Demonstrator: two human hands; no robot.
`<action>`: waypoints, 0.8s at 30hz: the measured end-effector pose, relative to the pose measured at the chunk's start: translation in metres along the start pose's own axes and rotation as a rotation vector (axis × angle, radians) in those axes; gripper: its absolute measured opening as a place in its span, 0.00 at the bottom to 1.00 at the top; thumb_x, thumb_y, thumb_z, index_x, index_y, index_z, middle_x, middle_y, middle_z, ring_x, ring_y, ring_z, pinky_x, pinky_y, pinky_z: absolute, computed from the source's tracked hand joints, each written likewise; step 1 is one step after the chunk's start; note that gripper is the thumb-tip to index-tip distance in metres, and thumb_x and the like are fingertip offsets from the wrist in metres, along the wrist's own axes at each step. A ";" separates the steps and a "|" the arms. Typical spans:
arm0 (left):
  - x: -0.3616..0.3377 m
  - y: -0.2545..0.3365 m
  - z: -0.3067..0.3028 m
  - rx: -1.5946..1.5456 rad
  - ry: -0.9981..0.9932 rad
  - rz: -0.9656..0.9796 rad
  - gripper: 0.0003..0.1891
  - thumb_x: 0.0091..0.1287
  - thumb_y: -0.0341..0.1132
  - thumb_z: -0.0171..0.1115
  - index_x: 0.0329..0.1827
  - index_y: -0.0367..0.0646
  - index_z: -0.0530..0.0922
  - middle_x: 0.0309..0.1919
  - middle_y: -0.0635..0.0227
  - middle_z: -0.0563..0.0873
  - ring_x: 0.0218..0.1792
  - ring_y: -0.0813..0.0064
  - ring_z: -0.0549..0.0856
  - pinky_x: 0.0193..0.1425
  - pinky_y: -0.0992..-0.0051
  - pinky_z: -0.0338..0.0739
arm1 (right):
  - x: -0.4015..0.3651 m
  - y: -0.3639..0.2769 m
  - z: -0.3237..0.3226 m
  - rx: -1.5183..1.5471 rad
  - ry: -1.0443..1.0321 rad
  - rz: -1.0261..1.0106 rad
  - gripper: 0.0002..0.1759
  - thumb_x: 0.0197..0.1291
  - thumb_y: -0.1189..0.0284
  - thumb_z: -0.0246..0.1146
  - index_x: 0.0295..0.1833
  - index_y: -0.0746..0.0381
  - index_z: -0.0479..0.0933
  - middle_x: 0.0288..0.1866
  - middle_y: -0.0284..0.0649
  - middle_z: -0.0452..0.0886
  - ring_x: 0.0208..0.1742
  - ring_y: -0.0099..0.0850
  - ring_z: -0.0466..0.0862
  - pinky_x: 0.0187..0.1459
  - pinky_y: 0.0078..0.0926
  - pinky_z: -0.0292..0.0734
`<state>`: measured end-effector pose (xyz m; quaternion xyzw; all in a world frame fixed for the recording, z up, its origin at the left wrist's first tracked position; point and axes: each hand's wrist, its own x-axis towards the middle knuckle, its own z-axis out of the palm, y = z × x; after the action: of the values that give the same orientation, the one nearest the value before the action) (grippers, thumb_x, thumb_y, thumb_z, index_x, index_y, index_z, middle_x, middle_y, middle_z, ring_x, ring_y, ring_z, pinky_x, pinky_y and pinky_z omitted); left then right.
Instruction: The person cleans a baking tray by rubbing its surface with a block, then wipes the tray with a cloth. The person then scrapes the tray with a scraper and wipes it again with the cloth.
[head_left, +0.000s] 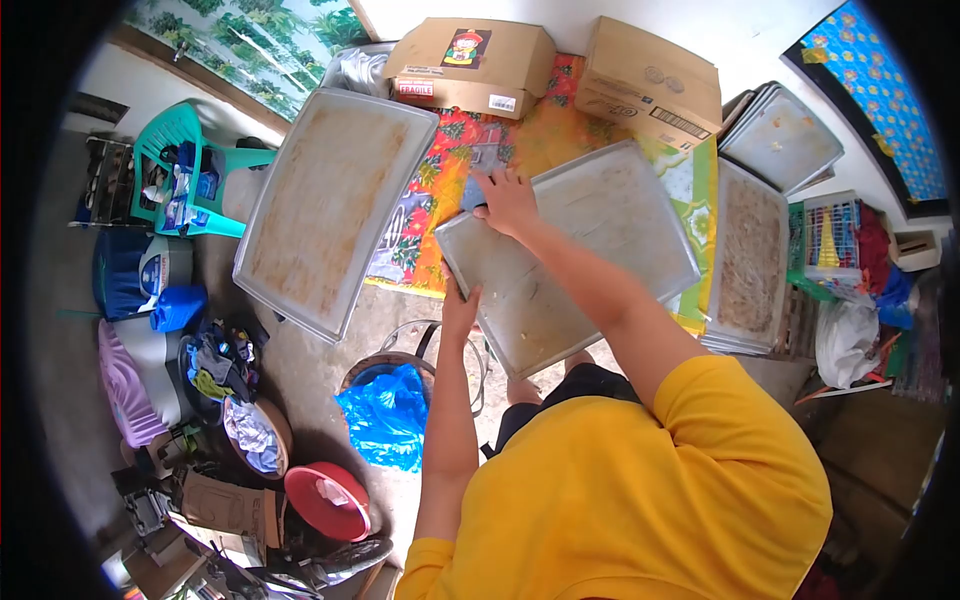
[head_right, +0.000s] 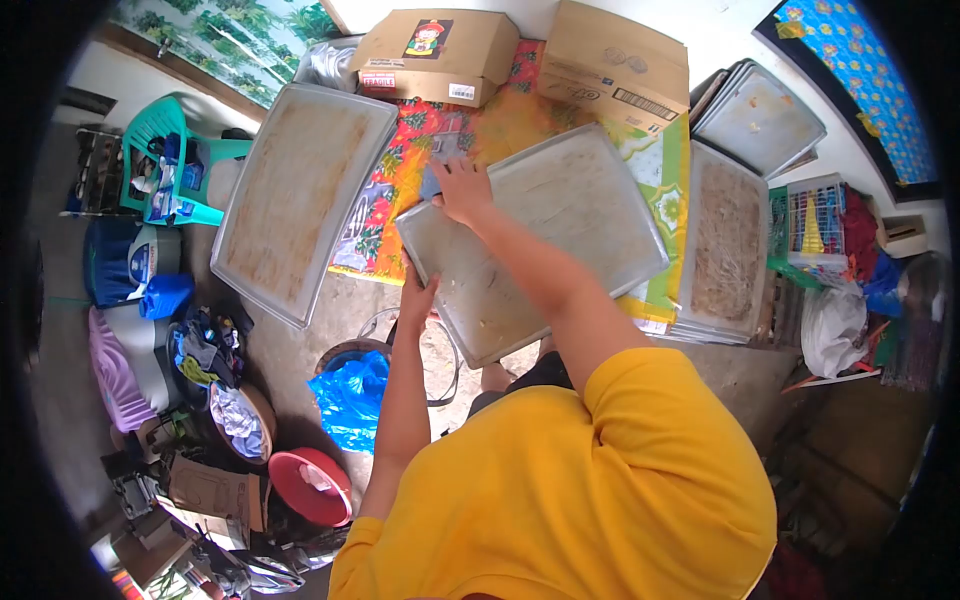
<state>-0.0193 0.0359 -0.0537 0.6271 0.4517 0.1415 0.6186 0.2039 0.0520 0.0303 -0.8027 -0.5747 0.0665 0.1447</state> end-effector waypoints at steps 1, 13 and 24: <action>-0.003 0.003 0.000 -0.014 0.006 -0.015 0.48 0.69 0.32 0.59 0.81 0.65 0.33 0.65 0.53 0.75 0.44 0.63 0.87 0.26 0.66 0.87 | -0.002 0.000 -0.002 0.011 0.022 0.062 0.39 0.51 0.57 0.72 0.70 0.47 0.67 0.61 0.40 0.74 0.64 0.38 0.72 0.60 0.44 0.64; -0.083 0.031 -0.002 -0.625 -0.160 -0.377 0.41 0.67 0.23 0.55 0.81 0.53 0.47 0.50 0.63 0.86 0.33 0.75 0.88 0.30 0.75 0.85 | -0.049 0.015 -0.017 0.008 0.064 0.179 0.39 0.50 0.57 0.70 0.69 0.50 0.68 0.52 0.42 0.77 0.55 0.40 0.77 0.54 0.44 0.67; -0.037 0.035 0.017 -0.547 -0.237 -0.289 0.40 0.67 0.21 0.52 0.81 0.54 0.49 0.55 0.62 0.84 0.38 0.75 0.88 0.33 0.76 0.85 | -0.056 0.049 -0.015 0.016 0.115 0.336 0.38 0.53 0.58 0.68 0.70 0.52 0.67 0.49 0.43 0.77 0.55 0.40 0.77 0.52 0.47 0.68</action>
<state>-0.0138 0.0038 -0.0112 0.3793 0.4061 0.0942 0.8260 0.2334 -0.0179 0.0262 -0.8887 -0.4228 0.0481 0.1706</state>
